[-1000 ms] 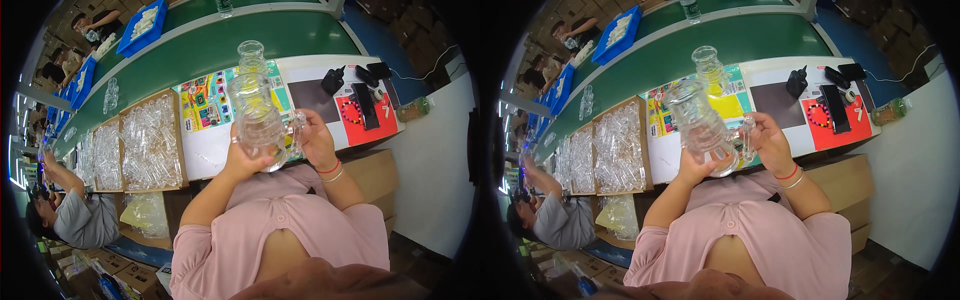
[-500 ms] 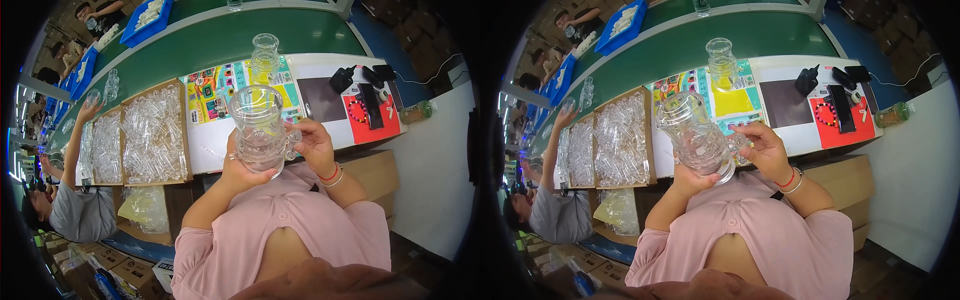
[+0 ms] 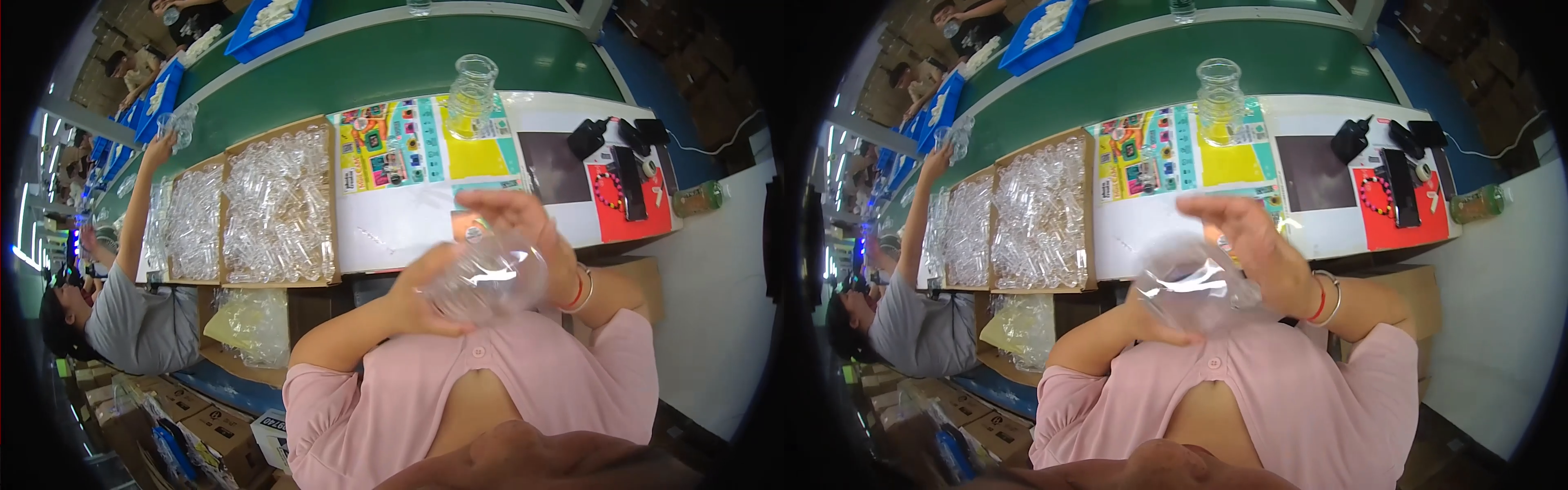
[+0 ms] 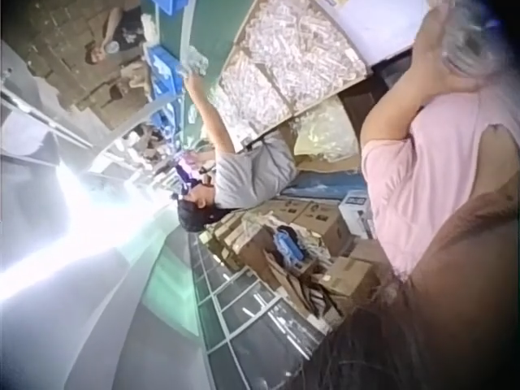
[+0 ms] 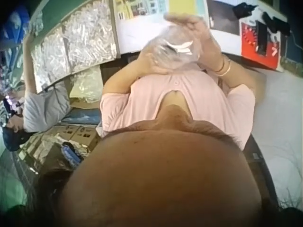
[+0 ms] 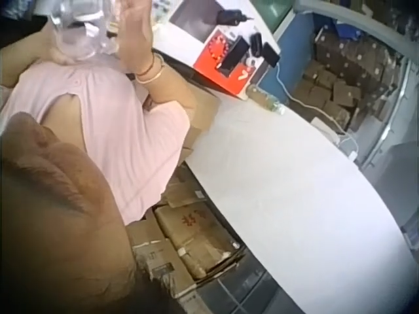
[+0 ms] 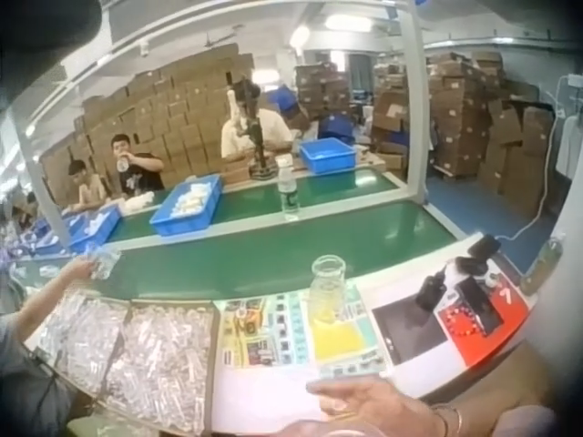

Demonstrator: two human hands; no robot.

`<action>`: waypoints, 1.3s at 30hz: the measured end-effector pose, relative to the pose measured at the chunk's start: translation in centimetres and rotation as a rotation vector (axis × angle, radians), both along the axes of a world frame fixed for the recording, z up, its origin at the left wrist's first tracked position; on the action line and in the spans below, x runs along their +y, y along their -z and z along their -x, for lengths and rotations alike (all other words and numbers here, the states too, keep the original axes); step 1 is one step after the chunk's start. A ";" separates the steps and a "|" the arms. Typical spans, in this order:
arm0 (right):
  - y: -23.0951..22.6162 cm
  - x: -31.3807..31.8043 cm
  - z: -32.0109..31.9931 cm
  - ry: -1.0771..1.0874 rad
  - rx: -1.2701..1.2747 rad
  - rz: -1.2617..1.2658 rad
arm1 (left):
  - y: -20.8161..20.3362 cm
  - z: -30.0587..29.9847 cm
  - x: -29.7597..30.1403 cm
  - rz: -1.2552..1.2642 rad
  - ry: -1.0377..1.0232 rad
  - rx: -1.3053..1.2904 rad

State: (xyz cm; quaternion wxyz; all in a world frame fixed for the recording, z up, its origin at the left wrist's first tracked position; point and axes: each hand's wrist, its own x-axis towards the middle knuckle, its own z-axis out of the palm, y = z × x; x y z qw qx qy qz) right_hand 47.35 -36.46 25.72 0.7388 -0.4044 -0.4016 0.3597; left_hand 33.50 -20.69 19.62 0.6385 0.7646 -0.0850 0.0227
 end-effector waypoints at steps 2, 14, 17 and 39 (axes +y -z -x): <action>0.0 -0.1 2.2 -0.071 -0.156 0.029 | 2.1 0.5 -0.9 -0.051 0.078 -0.349; 4.3 3.4 1.4 0.383 -1.046 0.330 | -0.8 2.3 0.1 0.249 -0.193 -0.067; 0.8 7.5 0.8 -0.164 0.786 0.351 | 0.3 2.1 0.6 0.667 -0.313 0.180; -1.0 6.8 1.2 0.316 -0.988 0.155 | -0.9 3.6 2.1 0.176 -0.581 -0.223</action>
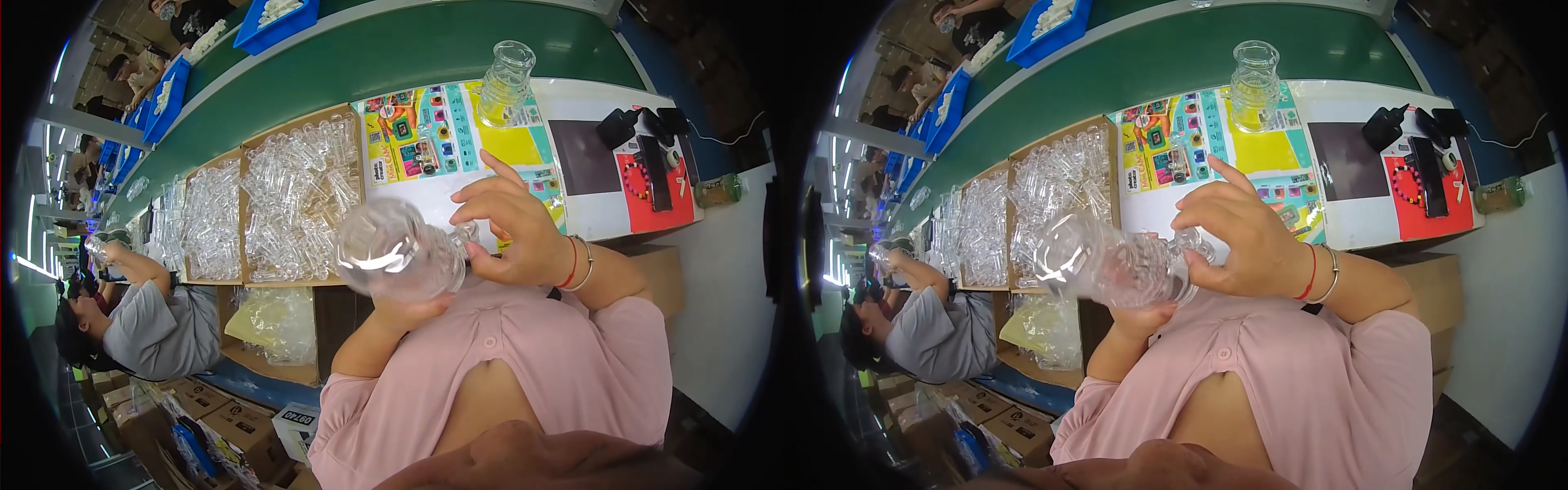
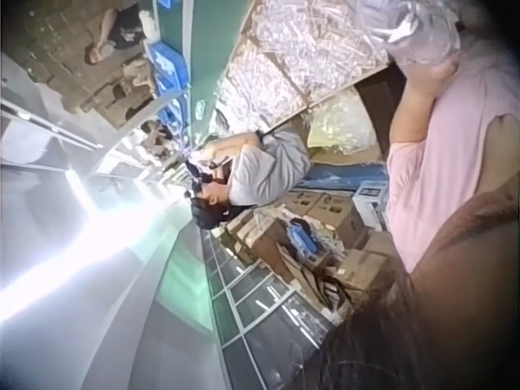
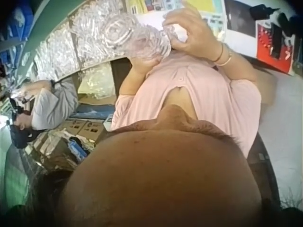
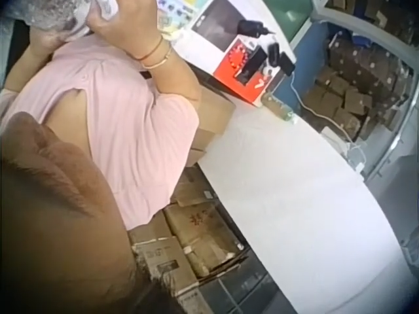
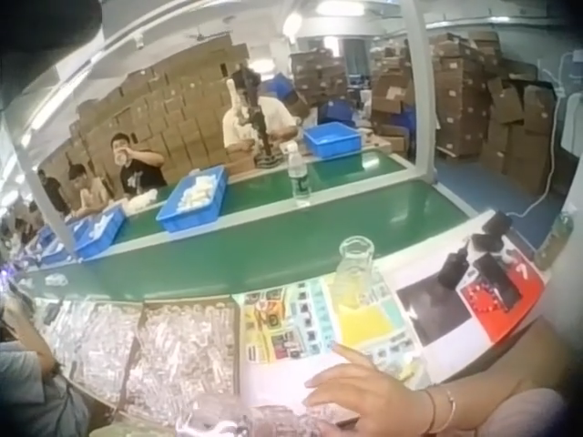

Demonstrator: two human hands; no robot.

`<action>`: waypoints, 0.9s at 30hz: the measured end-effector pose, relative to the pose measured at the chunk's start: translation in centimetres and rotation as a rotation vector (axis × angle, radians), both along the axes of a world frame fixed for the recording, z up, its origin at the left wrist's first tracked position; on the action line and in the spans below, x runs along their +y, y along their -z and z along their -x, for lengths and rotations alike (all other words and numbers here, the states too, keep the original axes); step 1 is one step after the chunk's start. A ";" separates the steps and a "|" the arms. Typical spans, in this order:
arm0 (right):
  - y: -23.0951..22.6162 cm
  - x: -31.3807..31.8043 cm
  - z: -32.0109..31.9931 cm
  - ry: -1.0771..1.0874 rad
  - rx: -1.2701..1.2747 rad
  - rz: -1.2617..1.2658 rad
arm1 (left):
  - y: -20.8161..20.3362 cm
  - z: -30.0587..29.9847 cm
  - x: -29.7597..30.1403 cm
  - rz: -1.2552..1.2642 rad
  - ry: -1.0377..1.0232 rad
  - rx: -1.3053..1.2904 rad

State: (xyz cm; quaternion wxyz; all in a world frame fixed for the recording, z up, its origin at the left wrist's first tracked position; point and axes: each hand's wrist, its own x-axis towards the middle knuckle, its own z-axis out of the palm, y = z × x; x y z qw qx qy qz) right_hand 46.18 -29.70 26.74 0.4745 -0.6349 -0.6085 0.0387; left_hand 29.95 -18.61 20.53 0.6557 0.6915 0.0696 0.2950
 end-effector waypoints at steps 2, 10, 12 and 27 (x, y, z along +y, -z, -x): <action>0.1 0.0 -0.1 0.004 0.024 0.027 | -0.6 -0.1 -0.4 0.399 0.036 -0.002; 0.1 0.0 -0.7 -0.019 0.028 0.096 | -0.8 -0.1 0.4 0.328 0.172 0.212; 0.4 0.1 -0.7 0.017 -0.016 0.066 | 1.1 -0.1 0.6 -0.271 -0.070 -0.152; 1.8 -0.5 -0.9 -0.203 0.727 0.209 | -2.2 0.0 -0.9 0.574 0.133 0.070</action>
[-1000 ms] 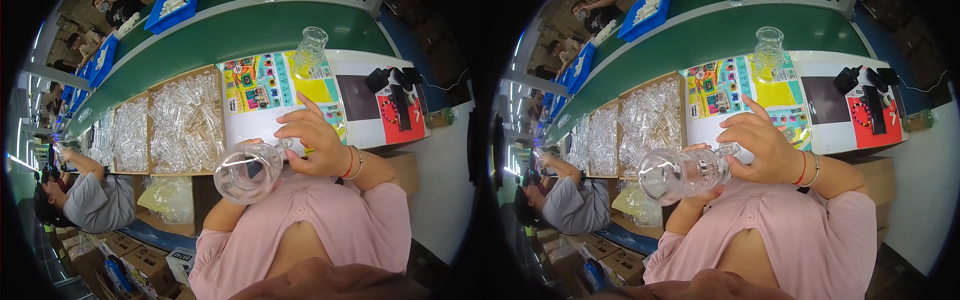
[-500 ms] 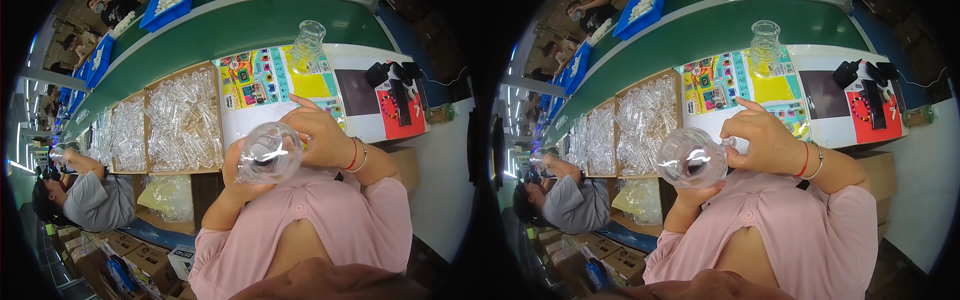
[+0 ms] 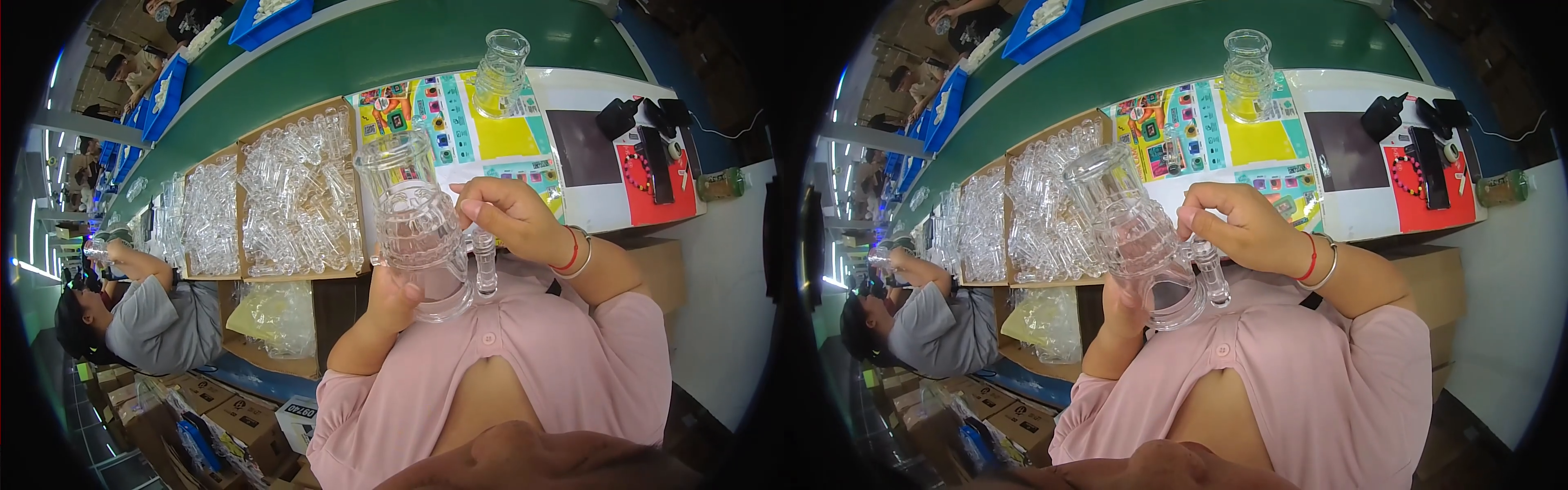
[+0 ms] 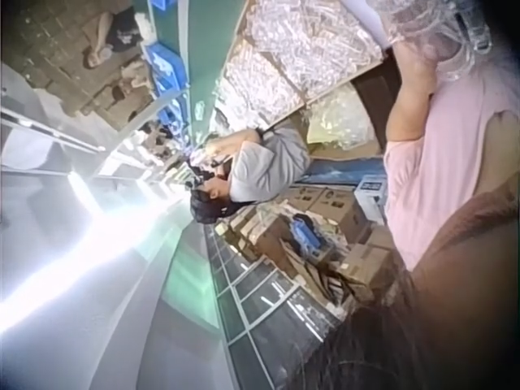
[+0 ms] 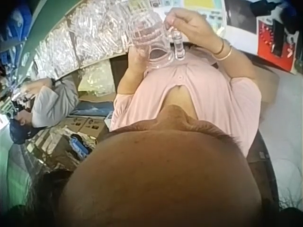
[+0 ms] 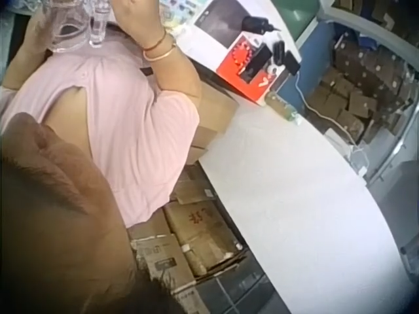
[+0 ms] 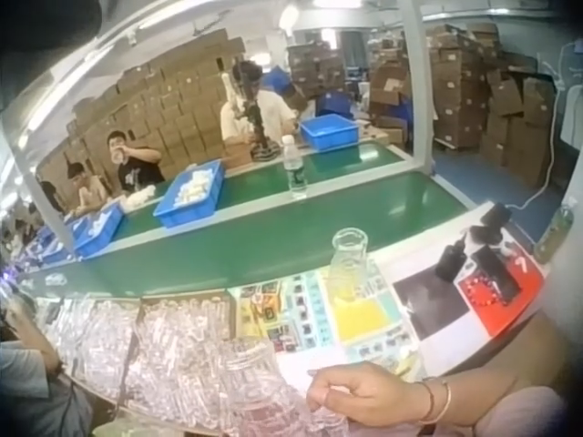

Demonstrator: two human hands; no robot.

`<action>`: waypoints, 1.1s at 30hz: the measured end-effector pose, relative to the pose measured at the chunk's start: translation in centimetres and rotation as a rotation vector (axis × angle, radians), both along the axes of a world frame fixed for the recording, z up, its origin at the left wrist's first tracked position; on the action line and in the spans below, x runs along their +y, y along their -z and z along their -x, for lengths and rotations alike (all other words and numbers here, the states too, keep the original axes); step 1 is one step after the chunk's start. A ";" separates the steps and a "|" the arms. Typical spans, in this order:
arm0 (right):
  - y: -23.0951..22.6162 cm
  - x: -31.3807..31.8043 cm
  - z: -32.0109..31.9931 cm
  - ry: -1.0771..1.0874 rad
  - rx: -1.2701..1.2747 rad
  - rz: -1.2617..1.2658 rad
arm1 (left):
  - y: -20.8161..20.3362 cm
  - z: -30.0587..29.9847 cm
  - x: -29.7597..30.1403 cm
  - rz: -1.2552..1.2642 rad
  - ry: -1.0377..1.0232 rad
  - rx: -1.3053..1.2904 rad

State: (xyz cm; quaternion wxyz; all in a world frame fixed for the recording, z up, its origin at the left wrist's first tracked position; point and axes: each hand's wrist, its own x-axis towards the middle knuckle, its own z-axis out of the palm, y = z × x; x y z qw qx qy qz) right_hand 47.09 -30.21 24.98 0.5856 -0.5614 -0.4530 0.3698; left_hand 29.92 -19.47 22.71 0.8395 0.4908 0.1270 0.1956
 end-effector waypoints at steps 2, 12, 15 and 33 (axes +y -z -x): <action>-0.2 -0.1 0.1 0.008 -0.010 -0.009 | -0.2 -0.1 0.0 0.023 0.000 0.012; 0.4 -0.2 0.4 0.062 0.054 -0.137 | -0.9 -0.5 -0.7 -0.008 0.041 -0.053; -0.6 -0.4 0.4 0.060 0.152 -0.053 | -0.6 -0.2 -0.8 -0.010 0.031 -0.043; 5.0 -6.3 -4.8 0.766 -0.126 -0.264 | -3.0 -5.8 3.7 -1.815 0.627 0.728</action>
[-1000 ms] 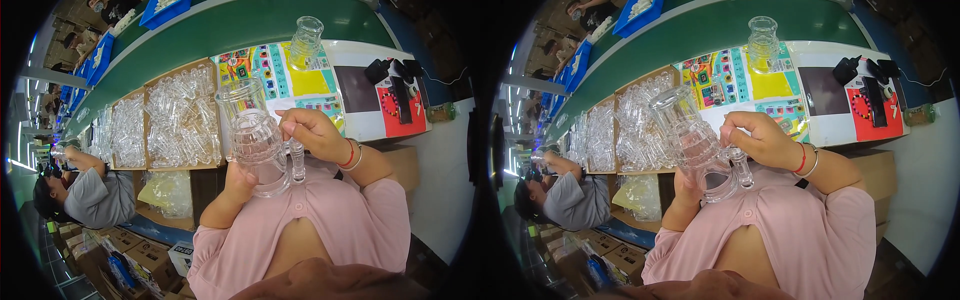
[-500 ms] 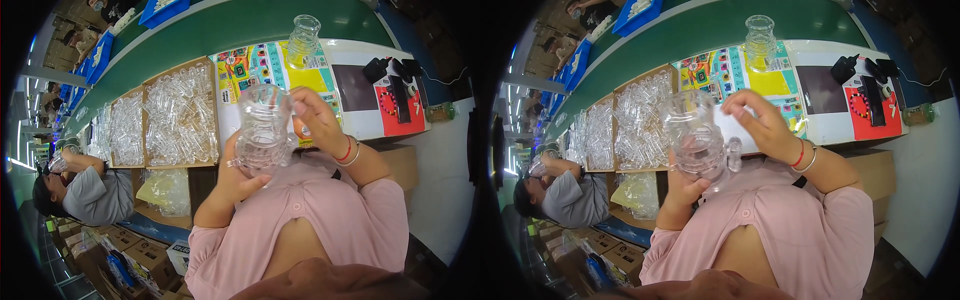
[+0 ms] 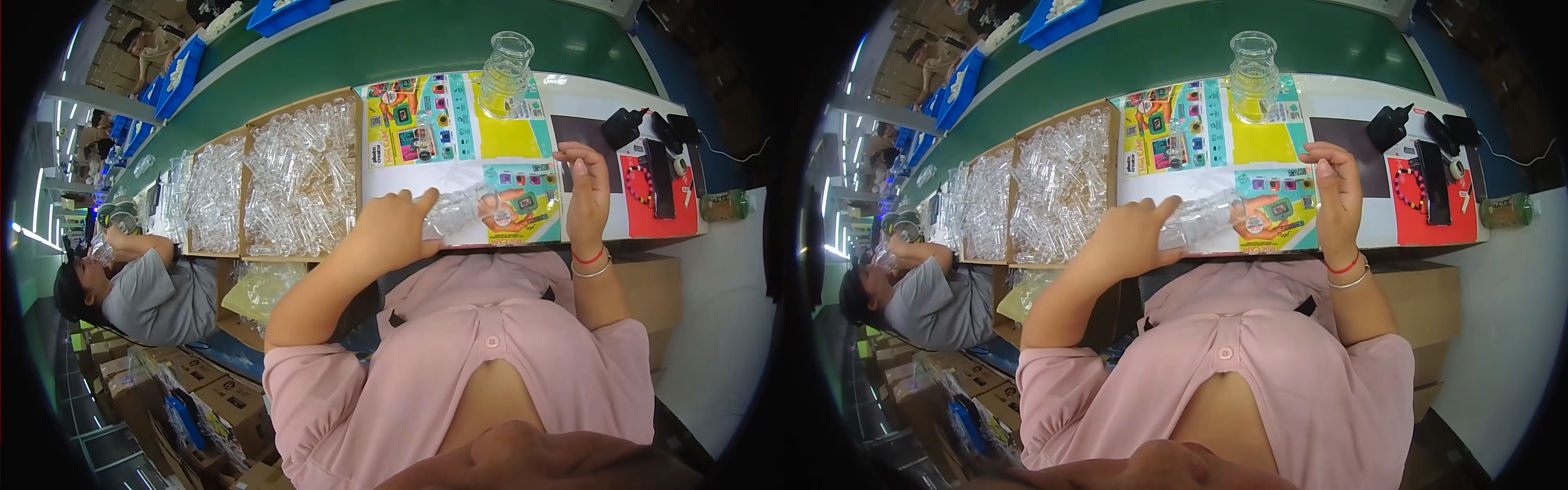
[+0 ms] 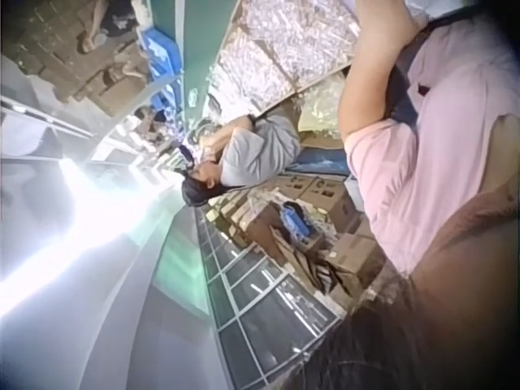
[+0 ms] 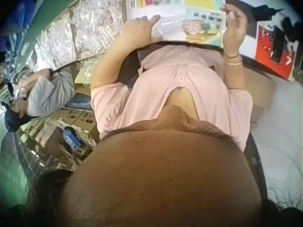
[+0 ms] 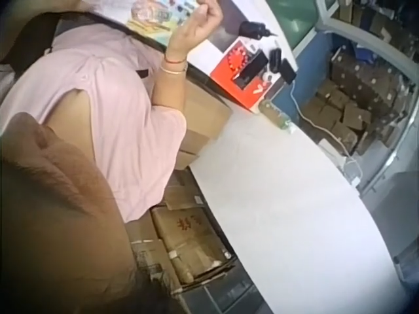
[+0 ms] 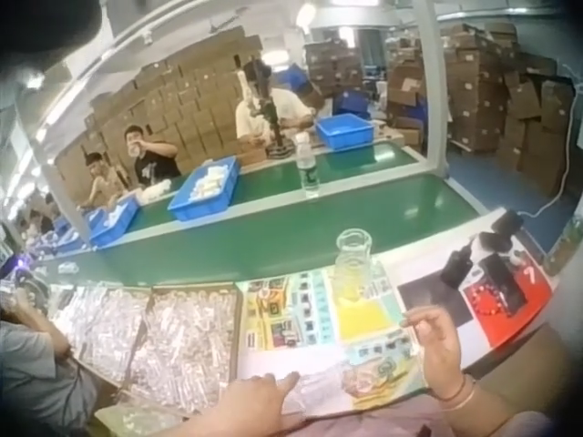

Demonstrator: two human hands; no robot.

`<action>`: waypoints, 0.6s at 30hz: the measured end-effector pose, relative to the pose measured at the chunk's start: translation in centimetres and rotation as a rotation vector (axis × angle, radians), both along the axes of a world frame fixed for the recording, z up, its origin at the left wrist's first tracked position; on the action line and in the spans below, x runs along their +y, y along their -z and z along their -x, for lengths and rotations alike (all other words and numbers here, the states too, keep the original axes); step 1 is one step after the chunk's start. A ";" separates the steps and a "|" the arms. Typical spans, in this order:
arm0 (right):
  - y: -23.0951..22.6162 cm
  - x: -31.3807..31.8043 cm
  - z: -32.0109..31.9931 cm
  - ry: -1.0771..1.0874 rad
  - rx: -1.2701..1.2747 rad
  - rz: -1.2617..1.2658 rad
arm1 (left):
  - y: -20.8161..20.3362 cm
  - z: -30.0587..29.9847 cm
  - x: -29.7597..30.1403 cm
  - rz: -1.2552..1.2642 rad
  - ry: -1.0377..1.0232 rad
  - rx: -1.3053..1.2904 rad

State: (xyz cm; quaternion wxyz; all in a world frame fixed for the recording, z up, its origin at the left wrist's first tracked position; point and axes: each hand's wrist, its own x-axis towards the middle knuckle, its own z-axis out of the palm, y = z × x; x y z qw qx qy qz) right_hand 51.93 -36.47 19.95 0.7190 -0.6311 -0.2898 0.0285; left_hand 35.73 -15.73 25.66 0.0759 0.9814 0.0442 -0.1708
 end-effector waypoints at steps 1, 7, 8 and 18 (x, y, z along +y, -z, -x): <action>0.0 -0.2 -0.1 0.012 -0.049 0.001 | -0.5 0.2 0.3 -0.006 0.005 0.002; -1.6 0.8 2.1 -0.314 0.007 0.046 | 2.2 2.7 -1.8 1.497 -0.473 -0.614; -2.1 1.1 2.6 -0.309 0.007 0.044 | 2.2 2.9 -2.6 1.496 -0.469 -0.610; -4.4 2.1 4.3 -0.453 -0.422 0.174 | 2.1 4.1 -4.9 1.750 -0.462 -0.736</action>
